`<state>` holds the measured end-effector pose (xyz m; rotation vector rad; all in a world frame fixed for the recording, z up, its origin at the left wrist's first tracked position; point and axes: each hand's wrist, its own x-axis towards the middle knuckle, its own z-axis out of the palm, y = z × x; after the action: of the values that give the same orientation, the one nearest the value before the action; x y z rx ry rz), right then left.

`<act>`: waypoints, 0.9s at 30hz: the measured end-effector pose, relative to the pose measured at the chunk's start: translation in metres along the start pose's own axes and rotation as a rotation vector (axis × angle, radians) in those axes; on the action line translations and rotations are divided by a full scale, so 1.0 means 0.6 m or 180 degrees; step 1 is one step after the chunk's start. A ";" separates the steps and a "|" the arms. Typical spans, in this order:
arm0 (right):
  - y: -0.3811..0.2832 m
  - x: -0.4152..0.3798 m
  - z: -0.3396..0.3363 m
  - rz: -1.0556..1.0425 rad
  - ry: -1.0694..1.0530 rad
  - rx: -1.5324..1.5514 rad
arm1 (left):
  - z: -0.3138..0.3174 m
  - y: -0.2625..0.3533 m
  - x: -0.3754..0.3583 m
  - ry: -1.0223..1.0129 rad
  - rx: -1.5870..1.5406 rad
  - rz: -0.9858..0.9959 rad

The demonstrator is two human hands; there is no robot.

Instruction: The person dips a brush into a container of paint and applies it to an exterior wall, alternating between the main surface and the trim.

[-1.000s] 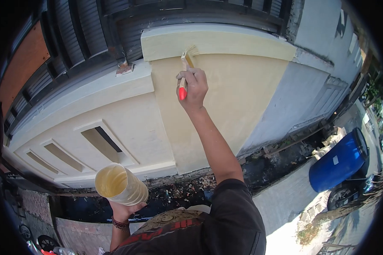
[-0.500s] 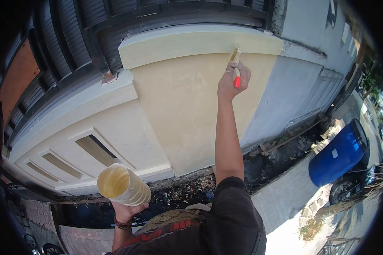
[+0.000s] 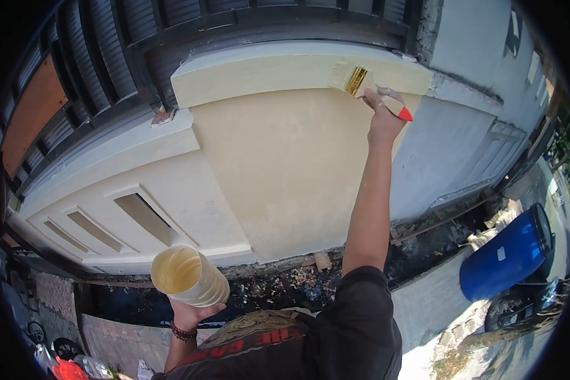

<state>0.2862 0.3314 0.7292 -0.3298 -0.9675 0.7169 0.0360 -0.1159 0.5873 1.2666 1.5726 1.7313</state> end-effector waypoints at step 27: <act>-0.052 -0.195 0.283 -0.1861 0.0109 -0.2031 | -0.013 0.023 -0.021 -0.0201 -0.0166 -0.0071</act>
<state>0.1136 0.2197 0.7647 -0.5773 -1.1729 -0.1457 0.0383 -0.1335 0.5969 1.2613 1.4908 1.6912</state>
